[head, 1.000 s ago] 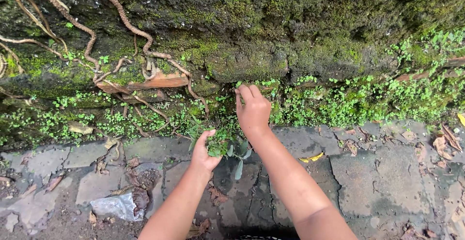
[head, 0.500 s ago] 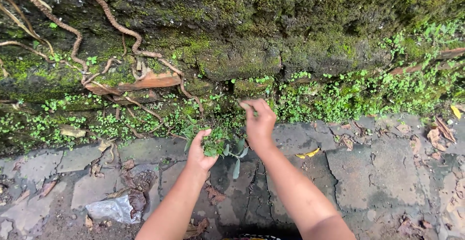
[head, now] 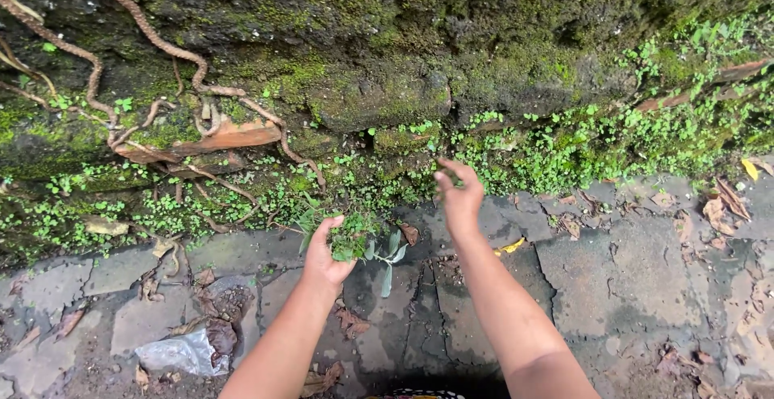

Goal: Picking small plants or moss from a stone wall.

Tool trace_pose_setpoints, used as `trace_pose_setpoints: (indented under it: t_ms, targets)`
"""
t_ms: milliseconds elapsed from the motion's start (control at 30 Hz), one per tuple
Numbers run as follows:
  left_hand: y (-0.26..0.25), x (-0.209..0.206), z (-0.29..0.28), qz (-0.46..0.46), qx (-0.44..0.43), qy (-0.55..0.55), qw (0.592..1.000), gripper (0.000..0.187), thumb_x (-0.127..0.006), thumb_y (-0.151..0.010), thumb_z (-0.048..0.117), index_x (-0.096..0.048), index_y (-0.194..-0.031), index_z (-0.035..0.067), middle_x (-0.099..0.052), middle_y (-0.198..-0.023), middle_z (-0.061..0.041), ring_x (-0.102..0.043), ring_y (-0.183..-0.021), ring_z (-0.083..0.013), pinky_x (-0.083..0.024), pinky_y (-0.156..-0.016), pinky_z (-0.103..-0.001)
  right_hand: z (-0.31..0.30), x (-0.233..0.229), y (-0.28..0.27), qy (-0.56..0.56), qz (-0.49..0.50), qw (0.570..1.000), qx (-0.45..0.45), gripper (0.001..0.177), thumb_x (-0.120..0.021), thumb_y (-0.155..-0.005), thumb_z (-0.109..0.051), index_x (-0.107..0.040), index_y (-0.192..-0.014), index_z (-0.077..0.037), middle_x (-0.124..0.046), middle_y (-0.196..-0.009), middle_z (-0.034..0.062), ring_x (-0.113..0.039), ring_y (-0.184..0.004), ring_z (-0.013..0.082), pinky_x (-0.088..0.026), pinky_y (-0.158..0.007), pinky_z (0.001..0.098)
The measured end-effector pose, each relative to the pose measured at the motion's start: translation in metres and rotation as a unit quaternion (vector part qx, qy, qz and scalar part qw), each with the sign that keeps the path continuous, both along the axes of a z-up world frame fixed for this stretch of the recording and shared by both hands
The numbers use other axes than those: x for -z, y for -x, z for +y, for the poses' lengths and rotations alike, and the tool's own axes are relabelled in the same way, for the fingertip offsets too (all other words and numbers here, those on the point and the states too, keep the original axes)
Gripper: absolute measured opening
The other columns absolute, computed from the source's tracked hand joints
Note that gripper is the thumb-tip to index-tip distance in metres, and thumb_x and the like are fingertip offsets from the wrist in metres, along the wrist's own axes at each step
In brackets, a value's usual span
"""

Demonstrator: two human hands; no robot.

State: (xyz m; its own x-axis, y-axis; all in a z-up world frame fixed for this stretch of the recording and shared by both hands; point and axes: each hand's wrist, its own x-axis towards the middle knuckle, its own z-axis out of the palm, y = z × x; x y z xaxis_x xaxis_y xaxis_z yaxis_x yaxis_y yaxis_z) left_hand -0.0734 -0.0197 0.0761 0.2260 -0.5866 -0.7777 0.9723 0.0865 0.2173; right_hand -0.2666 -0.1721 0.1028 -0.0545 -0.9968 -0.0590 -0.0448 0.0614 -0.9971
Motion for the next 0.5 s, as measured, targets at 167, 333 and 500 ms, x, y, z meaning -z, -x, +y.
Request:
trace_pose_setpoints:
  t_ms: [167, 333, 500]
  targets:
    - [-0.001, 0.014, -0.001, -0.007, 0.010, -0.004, 1.000, 0.028, -0.079, -0.069, 0.003, -0.067, -0.094, -0.002, -0.073, -0.091, -0.020, -0.073, -0.077, -0.0322, -0.064, -0.071, -0.039, -0.007, 0.027, 0.008, 0.103, 0.040, 0.994, 0.019, 0.007, -0.074, -0.092, 0.001, -0.076, -0.098, -0.003, -0.066, -0.100, 0.0105, -0.065, -0.067, 0.0129, -0.057, -0.053, 0.0218]
    - [-0.002, 0.015, 0.002, -0.011, 0.008, -0.015, 1.000, 0.029, -0.079, -0.069, 0.003, -0.068, -0.096, -0.002, -0.073, -0.092, -0.019, -0.072, -0.079, -0.0328, -0.063, -0.073, -0.040, -0.015, 0.055, 0.043, -0.028, -0.089, 0.989, 0.116, 0.007, -0.065, -0.099, -0.001, -0.070, -0.102, 0.002, -0.061, -0.093, 0.0109, -0.061, -0.056, 0.0112, -0.056, -0.043, 0.0220]
    - [0.004, 0.003, 0.002, -0.013, 0.010, -0.028, 0.999, 0.030, -0.079, -0.068, 0.003, -0.068, -0.096, -0.001, -0.073, -0.093, -0.019, -0.072, -0.079, -0.0319, -0.063, -0.074, -0.039, -0.044, 0.067, 0.049, -0.065, -0.131, 0.983, 0.114, 0.026, -0.075, -0.098, -0.022, -0.068, -0.103, 0.003, -0.061, -0.081, 0.0131, -0.060, -0.050, 0.0133, -0.053, -0.036, 0.0246]
